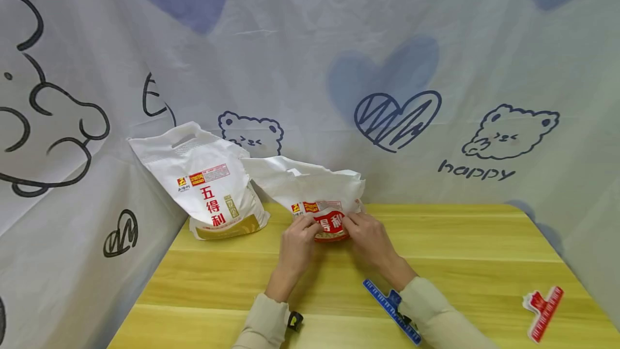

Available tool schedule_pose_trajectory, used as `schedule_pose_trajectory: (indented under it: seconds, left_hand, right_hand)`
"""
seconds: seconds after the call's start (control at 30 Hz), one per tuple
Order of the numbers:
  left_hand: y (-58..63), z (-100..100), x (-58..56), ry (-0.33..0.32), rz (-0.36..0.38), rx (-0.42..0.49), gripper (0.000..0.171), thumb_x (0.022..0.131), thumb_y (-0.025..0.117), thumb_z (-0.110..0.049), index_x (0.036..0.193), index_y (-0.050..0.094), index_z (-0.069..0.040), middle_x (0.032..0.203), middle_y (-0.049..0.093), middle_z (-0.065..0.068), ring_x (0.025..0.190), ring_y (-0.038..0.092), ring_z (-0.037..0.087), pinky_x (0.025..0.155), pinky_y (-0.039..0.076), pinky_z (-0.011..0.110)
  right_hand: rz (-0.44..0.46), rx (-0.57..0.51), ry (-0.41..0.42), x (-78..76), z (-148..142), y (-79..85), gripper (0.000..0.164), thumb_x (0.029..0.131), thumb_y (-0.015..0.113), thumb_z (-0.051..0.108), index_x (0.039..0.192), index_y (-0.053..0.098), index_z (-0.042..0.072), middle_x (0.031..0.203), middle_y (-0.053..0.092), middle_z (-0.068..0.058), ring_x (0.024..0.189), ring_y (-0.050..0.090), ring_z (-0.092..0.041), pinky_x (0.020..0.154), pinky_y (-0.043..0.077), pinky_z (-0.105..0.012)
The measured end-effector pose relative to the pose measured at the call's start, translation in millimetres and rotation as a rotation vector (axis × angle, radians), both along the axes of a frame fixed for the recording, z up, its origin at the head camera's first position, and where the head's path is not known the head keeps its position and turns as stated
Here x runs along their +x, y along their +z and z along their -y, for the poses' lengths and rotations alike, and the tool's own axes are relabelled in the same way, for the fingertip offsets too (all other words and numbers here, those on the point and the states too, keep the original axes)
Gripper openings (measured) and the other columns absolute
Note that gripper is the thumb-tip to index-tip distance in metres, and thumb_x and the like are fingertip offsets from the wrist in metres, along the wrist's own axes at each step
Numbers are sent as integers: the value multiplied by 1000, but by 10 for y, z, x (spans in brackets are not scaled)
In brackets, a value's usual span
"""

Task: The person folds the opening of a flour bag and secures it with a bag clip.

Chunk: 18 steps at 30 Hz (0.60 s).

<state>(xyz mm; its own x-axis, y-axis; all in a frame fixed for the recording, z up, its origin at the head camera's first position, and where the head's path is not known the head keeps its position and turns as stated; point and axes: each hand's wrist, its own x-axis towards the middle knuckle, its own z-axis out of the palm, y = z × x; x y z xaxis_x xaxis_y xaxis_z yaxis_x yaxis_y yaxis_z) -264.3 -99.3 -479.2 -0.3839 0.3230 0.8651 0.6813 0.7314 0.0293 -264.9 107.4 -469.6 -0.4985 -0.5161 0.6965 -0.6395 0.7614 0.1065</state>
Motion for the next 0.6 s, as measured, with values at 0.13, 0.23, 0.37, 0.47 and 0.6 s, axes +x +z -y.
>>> schedule_pose_trajectory:
  seconds: [0.13, 0.23, 0.37, 0.47, 0.6]
  left_hand:
    - [0, -7, 42, 7, 13, 2, 14, 81, 74, 4, 75, 74, -9, 88, 70, 2, 86, 69, 21, 69, 59, 34]
    - [9, -21, 46, 10, 13, -2, 16, 81, 73, 6, 75, 74, -9, 89, 71, 2, 86, 69, 20, 71, 59, 33]
    - [15, -34, 65, 12, -8, -15, 17, 78, 75, 7, 75, 74, -10, 89, 71, 2, 85, 69, 20, 71, 59, 32]
    - [18, -40, 97, 12, -8, -28, 16, 78, 76, 6, 75, 75, -10, 90, 71, 3, 86, 69, 20, 70, 59, 32]
    - [19, -54, 129, 5, 1, -33, 19, 77, 77, 9, 75, 75, -10, 90, 72, 3, 87, 70, 19, 72, 60, 31]
  right_hand:
    - [38, -1, -9, 42, -5, -8, 19, 84, 81, 4, 100, 71, 3, 99, 74, -11, 82, 70, -28, 78, 61, -38]
    - [61, -4, -19, 57, -19, 0, 20, 84, 80, 4, 101, 71, 3, 101, 74, -12, 83, 70, -28, 79, 61, -38]
    - [57, -7, -10, 79, -40, -1, 22, 84, 80, 3, 104, 71, 3, 102, 74, -13, 84, 70, -28, 78, 61, -38]
    - [40, -9, -3, 100, -57, -14, 22, 84, 79, 2, 104, 71, 3, 101, 74, -12, 84, 71, -28, 77, 61, -39]
    - [27, -7, -1, 127, -78, -29, 22, 83, 80, 1, 103, 71, 3, 101, 74, -12, 85, 71, -29, 78, 61, -39]
